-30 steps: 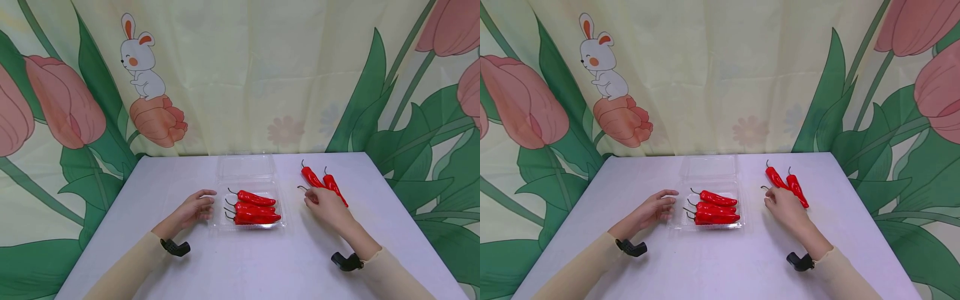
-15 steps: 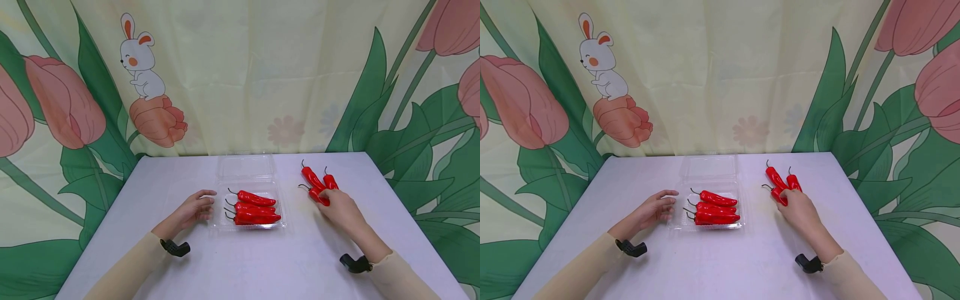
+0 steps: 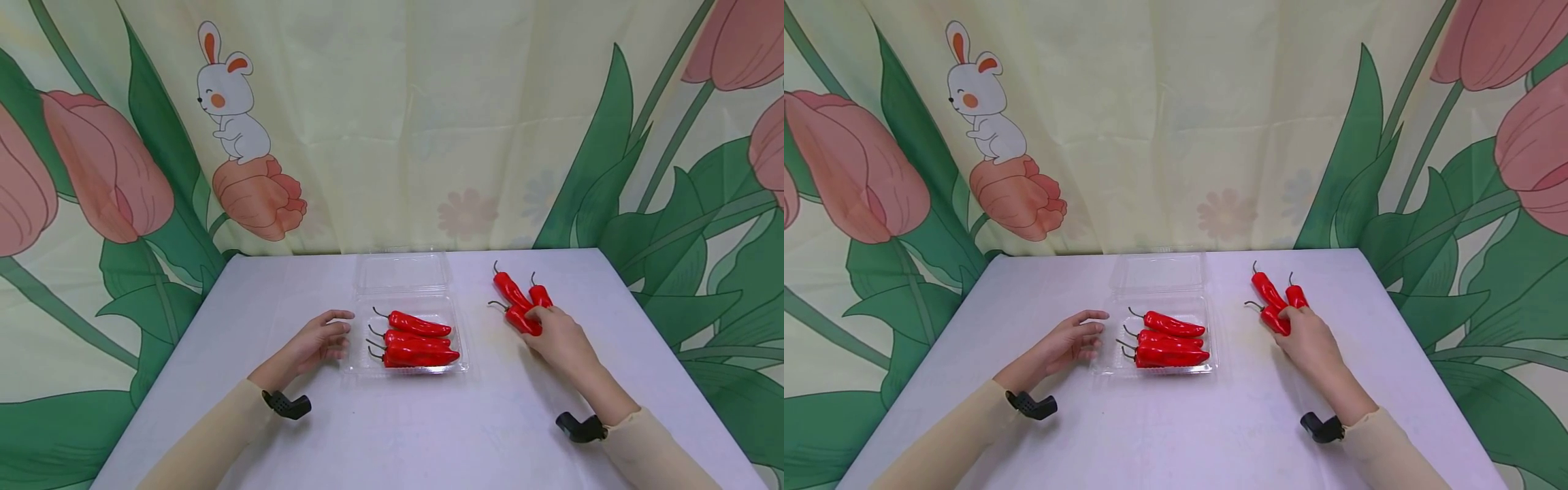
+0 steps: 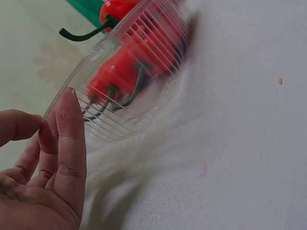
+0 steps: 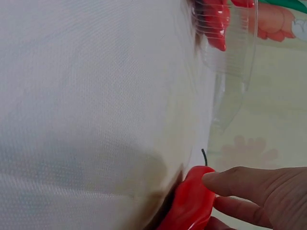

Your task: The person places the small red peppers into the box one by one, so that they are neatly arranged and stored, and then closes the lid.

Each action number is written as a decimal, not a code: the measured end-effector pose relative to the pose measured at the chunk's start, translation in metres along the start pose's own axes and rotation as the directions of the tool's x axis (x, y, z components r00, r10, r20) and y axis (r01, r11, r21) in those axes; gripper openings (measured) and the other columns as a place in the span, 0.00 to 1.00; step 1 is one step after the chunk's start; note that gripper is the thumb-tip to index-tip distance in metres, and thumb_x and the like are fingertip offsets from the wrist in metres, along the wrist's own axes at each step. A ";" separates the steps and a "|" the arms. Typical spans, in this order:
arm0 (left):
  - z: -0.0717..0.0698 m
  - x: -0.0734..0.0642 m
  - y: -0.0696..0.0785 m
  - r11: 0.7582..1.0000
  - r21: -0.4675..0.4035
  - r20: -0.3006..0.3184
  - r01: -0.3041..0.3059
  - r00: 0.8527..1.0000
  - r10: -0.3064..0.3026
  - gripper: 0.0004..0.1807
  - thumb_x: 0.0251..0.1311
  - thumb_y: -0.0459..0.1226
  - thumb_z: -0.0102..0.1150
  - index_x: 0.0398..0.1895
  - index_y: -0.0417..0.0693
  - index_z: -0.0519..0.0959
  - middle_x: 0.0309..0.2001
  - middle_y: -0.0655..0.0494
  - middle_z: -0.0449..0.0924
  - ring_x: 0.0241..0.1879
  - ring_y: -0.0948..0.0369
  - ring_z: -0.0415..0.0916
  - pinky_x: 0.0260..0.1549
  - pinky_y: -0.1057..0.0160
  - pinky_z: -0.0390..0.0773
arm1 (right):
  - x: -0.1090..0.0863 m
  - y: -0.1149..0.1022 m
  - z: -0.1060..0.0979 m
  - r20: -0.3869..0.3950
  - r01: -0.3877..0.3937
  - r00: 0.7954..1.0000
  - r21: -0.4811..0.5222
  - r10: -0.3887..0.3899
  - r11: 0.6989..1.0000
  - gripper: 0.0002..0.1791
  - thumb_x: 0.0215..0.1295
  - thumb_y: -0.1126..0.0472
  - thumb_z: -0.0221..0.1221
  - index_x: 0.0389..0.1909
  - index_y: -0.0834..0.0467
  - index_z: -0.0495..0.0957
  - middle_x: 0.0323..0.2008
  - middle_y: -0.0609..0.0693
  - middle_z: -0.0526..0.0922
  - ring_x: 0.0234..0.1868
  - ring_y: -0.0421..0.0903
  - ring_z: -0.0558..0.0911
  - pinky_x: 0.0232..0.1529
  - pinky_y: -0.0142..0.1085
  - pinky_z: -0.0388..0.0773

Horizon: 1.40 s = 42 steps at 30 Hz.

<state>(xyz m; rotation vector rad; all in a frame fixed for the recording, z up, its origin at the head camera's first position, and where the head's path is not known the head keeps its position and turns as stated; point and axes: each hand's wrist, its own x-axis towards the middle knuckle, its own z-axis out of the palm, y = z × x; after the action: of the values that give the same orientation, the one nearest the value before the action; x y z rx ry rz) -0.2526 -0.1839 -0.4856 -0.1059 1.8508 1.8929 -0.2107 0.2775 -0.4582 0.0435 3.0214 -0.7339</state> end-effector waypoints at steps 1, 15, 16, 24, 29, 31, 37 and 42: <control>0.000 0.000 0.000 1.000 0.000 -0.001 0.001 1.000 -0.001 0.23 0.76 0.36 0.54 0.70 0.42 0.65 0.44 0.51 0.76 0.32 0.61 0.79 0.31 0.66 0.85 | 0.001 0.001 0.000 -0.003 -0.003 1.000 0.005 0.003 1.000 0.34 0.54 0.60 0.76 0.60 0.70 0.75 0.52 0.72 0.77 0.55 0.69 0.76 0.43 0.55 0.87; 0.002 0.000 -0.001 1.000 -0.005 0.003 0.001 1.000 -0.001 0.23 0.76 0.35 0.53 0.70 0.42 0.66 0.43 0.51 0.76 0.32 0.61 0.79 0.30 0.66 0.85 | 0.004 0.006 0.003 0.018 -0.023 1.000 0.088 0.021 0.996 0.32 0.57 0.65 0.72 0.62 0.69 0.73 0.58 0.72 0.76 0.59 0.70 0.73 0.46 0.58 0.86; 0.002 0.000 -0.001 1.000 -0.004 0.003 0.000 1.000 0.000 0.23 0.76 0.35 0.53 0.70 0.42 0.66 0.44 0.51 0.76 0.32 0.61 0.79 0.30 0.66 0.85 | 0.003 0.005 0.003 0.022 -0.023 1.000 0.093 0.021 0.995 0.31 0.58 0.65 0.71 0.62 0.69 0.73 0.58 0.72 0.76 0.59 0.71 0.73 0.46 0.58 0.86; 0.002 0.000 -0.001 1.000 -0.005 0.004 0.003 1.000 -0.003 0.23 0.76 0.36 0.53 0.70 0.42 0.66 0.44 0.50 0.76 0.33 0.61 0.79 0.31 0.66 0.85 | 0.000 0.001 0.005 0.007 -0.003 1.000 0.103 0.002 0.995 0.27 0.66 0.67 0.65 0.65 0.68 0.74 0.61 0.73 0.76 0.61 0.70 0.73 0.49 0.57 0.86; 0.003 0.000 -0.001 1.000 -0.010 0.007 0.004 1.000 -0.004 0.23 0.76 0.35 0.53 0.70 0.42 0.66 0.44 0.51 0.76 0.33 0.61 0.79 0.30 0.66 0.85 | -0.001 0.000 0.005 -0.006 0.007 1.000 0.106 -0.007 0.994 0.26 0.67 0.67 0.64 0.65 0.68 0.74 0.60 0.72 0.76 0.61 0.70 0.73 0.50 0.57 0.85; 0.003 0.000 -0.001 1.000 -0.009 0.010 0.001 1.000 -0.001 0.23 0.76 0.35 0.52 0.70 0.42 0.66 0.44 0.51 0.76 0.33 0.61 0.79 0.30 0.66 0.85 | -0.001 0.000 0.005 -0.009 0.011 1.000 0.106 -0.010 0.994 0.26 0.67 0.67 0.64 0.65 0.68 0.74 0.60 0.72 0.76 0.61 0.71 0.73 0.50 0.58 0.85; 0.002 0.000 -0.001 1.000 -0.009 0.010 0.001 1.000 -0.001 0.22 0.77 0.35 0.52 0.70 0.43 0.66 0.44 0.51 0.76 0.33 0.61 0.79 0.30 0.66 0.85 | -0.001 -0.003 0.003 -0.015 0.023 1.000 0.108 -0.021 0.994 0.26 0.68 0.67 0.64 0.65 0.68 0.75 0.60 0.72 0.77 0.62 0.71 0.73 0.51 0.59 0.84; 0.001 0.001 0.000 1.000 -0.017 0.011 0.001 1.000 -0.001 0.22 0.77 0.35 0.52 0.70 0.44 0.66 0.44 0.52 0.76 0.33 0.61 0.79 0.30 0.66 0.85 | 0.000 -0.006 0.003 -0.013 0.031 0.999 0.117 -0.030 0.993 0.25 0.67 0.68 0.64 0.65 0.68 0.75 0.60 0.71 0.77 0.62 0.70 0.73 0.51 0.59 0.84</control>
<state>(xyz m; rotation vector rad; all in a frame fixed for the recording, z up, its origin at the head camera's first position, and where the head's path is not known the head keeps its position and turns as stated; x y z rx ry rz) -0.2532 -0.1830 -0.4862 -0.1020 1.8278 1.9046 -0.2104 0.2708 -0.4581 0.0042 2.9925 -0.9158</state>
